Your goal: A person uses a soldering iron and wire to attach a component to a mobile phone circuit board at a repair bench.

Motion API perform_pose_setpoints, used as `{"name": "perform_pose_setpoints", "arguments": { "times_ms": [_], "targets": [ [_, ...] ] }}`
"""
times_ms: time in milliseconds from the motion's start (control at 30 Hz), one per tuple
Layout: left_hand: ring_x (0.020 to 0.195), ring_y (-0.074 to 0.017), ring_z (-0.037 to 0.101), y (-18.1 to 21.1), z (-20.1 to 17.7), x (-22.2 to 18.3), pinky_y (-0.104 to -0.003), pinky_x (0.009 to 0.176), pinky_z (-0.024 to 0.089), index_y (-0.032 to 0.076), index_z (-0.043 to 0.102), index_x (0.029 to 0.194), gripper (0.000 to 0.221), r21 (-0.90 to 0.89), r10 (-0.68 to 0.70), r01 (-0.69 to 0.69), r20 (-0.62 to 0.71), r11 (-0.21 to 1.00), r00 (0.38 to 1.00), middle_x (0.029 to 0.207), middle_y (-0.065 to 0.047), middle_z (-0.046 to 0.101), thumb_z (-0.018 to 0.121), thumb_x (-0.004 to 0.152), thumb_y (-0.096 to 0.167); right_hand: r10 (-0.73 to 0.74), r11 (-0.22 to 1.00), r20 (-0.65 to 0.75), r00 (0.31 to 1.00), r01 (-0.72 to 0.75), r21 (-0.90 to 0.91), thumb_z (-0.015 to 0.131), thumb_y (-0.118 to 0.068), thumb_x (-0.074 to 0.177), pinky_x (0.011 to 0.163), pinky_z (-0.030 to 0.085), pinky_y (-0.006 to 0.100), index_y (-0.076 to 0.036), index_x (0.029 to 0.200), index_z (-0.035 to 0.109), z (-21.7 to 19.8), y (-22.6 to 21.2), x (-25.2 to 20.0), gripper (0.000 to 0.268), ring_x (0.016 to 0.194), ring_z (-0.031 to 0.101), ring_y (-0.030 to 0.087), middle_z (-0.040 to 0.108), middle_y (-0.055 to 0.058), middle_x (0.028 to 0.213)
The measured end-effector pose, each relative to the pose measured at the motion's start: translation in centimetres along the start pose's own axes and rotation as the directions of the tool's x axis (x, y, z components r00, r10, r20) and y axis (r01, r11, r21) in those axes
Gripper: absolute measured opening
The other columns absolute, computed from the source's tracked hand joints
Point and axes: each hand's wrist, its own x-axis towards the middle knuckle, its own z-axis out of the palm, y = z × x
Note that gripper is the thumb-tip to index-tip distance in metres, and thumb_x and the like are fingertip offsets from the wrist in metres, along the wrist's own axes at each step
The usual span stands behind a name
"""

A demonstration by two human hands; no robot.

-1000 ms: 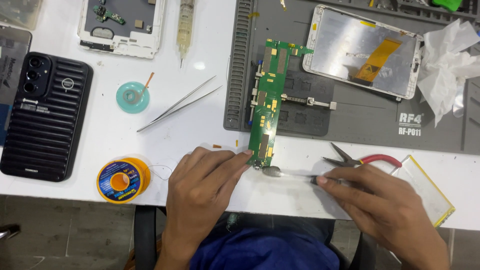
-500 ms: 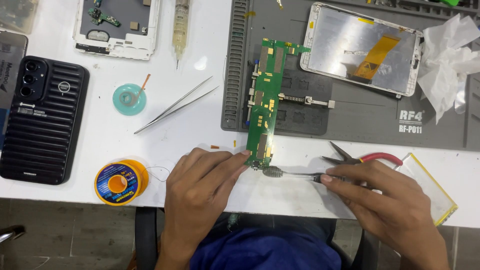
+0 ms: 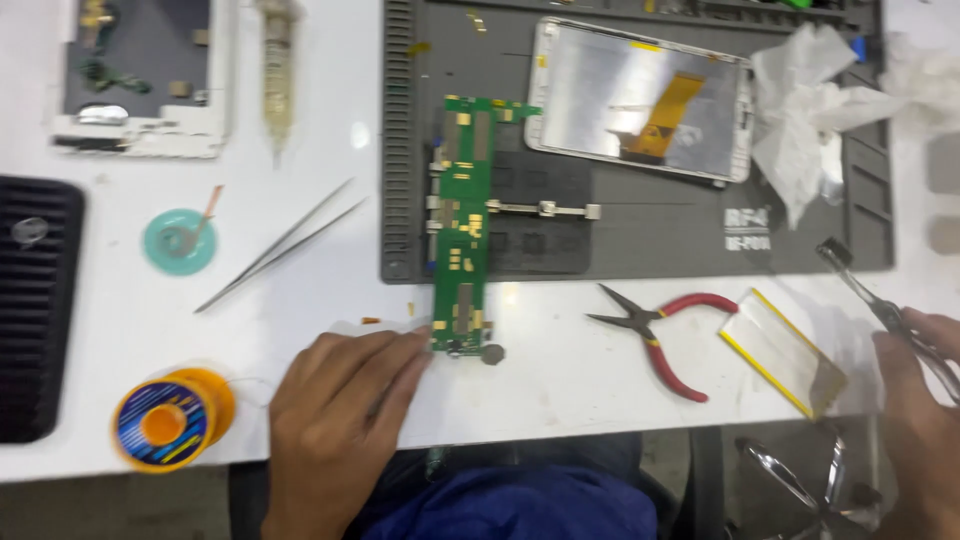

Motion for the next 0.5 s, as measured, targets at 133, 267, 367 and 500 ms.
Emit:
{"name": "perform_pose_setpoints", "arguments": {
  "times_ms": [133, 267, 367, 500],
  "targets": [
    [0.082, -0.0226, 0.067, 0.2, 1.3, -0.3, -0.034, 0.078, 0.052, 0.002, 0.078, 0.102, 0.009, 0.067, -0.011, 0.013, -0.039, 0.998, 0.999, 0.1, -0.007, 0.076, 0.08, 0.093, 0.003, -0.402, 0.894, -0.178, 0.898, 0.344, -0.287, 0.085, 0.016, 0.114, 0.111, 0.052, 0.042, 0.007, 0.13, 0.077, -1.9, 9.8, 1.4, 0.02, 0.123, 0.066, 0.033, 0.075, 0.019, 0.129],
    [0.08, -0.0243, 0.067, 0.2, 1.8, -0.3, -0.034, 0.076, 0.055, -0.001, 0.078, 0.1, 0.01, 0.065, 0.008, -0.003, -0.064, 0.998, 0.998, 0.098, -0.01, 0.077, 0.083, 0.09, 0.0, -0.315, 0.944, -0.231, 0.921, 0.277, -0.18, 0.08, 0.015, 0.108, 0.105, 0.053, 0.038, 0.007, 0.125, 0.076, -1.0, 7.7, 1.1, 0.019, 0.108, 0.064, 0.027, 0.072, 0.019, 0.12],
    [0.084, -0.0247, 0.067, 0.6, 1.4, -0.1, -0.035, 0.081, 0.054, 0.002, 0.077, 0.105, 0.012, 0.093, -0.018, 0.022, -0.035, 0.995, 0.999, 0.099, -0.009, 0.075, 0.079, 0.093, 0.002, -0.235, 0.969, -0.236, 0.943, 0.207, -0.137, 0.066, 0.016, 0.105, 0.108, 0.056, 0.038, 0.008, 0.132, 0.077, -0.1, 6.9, 0.9, 0.03, 0.113, 0.068, 0.028, 0.072, 0.022, 0.123],
    [0.08, -0.0262, 0.065, 1.0, 0.2, 0.3, -0.038, 0.078, 0.054, -0.003, 0.072, 0.112, 0.019, 0.103, 0.021, -0.024, 0.028, 0.994, 0.999, 0.103, -0.01, 0.075, 0.075, 0.095, 0.006, 0.358, 0.934, -0.095, 0.929, -0.355, 0.051, 0.056, -0.028, 0.123, 0.056, 0.044, 0.032, -0.009, 0.125, 0.062, 1.9, 13.1, 1.4, 0.02, 0.079, 0.06, 0.015, 0.066, 0.009, 0.106]
  ]
}}
